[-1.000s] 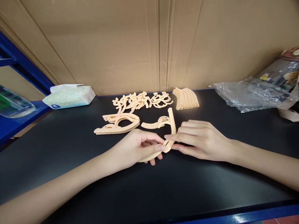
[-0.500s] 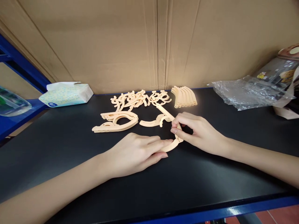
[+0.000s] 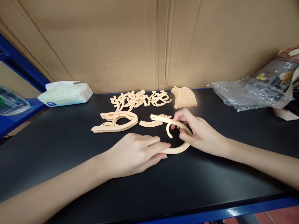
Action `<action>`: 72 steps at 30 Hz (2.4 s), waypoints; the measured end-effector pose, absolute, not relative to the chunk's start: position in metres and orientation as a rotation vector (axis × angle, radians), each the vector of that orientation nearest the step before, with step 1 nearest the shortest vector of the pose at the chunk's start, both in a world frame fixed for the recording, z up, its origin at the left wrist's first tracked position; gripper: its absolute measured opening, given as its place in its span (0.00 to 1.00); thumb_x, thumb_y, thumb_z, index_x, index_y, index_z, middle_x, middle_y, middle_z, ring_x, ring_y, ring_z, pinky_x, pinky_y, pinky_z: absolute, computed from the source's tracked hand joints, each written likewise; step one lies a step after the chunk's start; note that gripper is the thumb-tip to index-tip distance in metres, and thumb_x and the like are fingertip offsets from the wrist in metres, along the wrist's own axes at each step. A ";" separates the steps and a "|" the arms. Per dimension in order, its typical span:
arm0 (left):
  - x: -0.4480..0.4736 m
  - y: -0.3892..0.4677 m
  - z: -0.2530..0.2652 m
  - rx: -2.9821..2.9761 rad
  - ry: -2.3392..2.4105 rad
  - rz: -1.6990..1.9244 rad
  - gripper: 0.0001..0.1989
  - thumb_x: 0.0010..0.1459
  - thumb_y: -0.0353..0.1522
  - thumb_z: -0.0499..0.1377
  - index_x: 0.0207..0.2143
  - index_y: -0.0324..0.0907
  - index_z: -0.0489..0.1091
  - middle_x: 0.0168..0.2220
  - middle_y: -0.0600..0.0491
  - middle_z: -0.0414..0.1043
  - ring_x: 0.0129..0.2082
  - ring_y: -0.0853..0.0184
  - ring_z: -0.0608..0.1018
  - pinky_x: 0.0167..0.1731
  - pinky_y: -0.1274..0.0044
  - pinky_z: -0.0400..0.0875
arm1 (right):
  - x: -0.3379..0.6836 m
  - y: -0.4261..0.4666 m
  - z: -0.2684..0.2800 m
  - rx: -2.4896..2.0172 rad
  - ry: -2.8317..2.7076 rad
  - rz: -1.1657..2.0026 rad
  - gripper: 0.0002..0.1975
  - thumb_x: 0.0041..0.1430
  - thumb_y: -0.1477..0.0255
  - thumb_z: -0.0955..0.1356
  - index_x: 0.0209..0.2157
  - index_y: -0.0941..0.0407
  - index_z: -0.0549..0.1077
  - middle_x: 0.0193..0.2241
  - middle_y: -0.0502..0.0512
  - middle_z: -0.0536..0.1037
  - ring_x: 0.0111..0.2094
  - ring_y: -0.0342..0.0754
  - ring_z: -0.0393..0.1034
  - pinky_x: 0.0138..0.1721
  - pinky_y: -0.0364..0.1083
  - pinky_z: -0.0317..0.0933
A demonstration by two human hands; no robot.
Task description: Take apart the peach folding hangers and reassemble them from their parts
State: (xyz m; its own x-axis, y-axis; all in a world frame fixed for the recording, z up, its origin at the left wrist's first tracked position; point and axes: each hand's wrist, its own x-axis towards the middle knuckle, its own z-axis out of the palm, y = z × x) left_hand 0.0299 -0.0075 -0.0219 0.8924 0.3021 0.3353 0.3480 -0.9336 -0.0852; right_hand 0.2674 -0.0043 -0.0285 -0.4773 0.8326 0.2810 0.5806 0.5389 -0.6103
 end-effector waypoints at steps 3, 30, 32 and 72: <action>0.030 -0.007 -0.022 -2.913 -0.549 -0.482 0.12 0.66 0.32 0.50 0.48 0.40 0.69 0.33 0.55 0.75 0.29 0.71 0.77 0.25 0.78 0.64 | 0.268 -0.004 -0.029 -1.158 -2.256 0.516 0.19 0.52 0.82 0.61 0.44 0.52 0.58 0.37 0.49 0.75 0.31 0.42 0.70 0.30 0.41 0.61; 0.029 -0.002 -0.024 -2.994 -0.698 -0.468 0.12 0.61 0.29 0.53 0.45 0.45 0.71 0.38 0.56 0.72 0.33 0.72 0.74 0.27 0.79 0.62 | 0.272 -0.001 -0.030 -1.181 -2.446 0.042 0.17 0.57 0.80 0.61 0.46 0.58 0.73 0.36 0.55 0.74 0.37 0.48 0.67 0.36 0.47 0.63; 0.030 -0.002 -0.023 -3.004 -0.705 -0.469 0.11 0.61 0.29 0.52 0.44 0.44 0.71 0.38 0.56 0.72 0.34 0.72 0.74 0.28 0.79 0.62 | 0.272 -0.001 -0.030 -1.146 -2.433 0.009 0.15 0.59 0.79 0.61 0.46 0.58 0.72 0.36 0.56 0.74 0.38 0.49 0.66 0.37 0.47 0.63; 0.029 -0.001 -0.021 -2.858 -0.654 -0.653 0.08 0.64 0.32 0.56 0.44 0.42 0.70 0.39 0.56 0.72 0.36 0.72 0.74 0.34 0.80 0.66 | 0.262 -0.025 -0.028 -0.764 -2.696 -0.569 0.07 0.63 0.79 0.58 0.33 0.59 0.65 0.26 0.49 0.69 0.23 0.42 0.64 0.24 0.44 0.54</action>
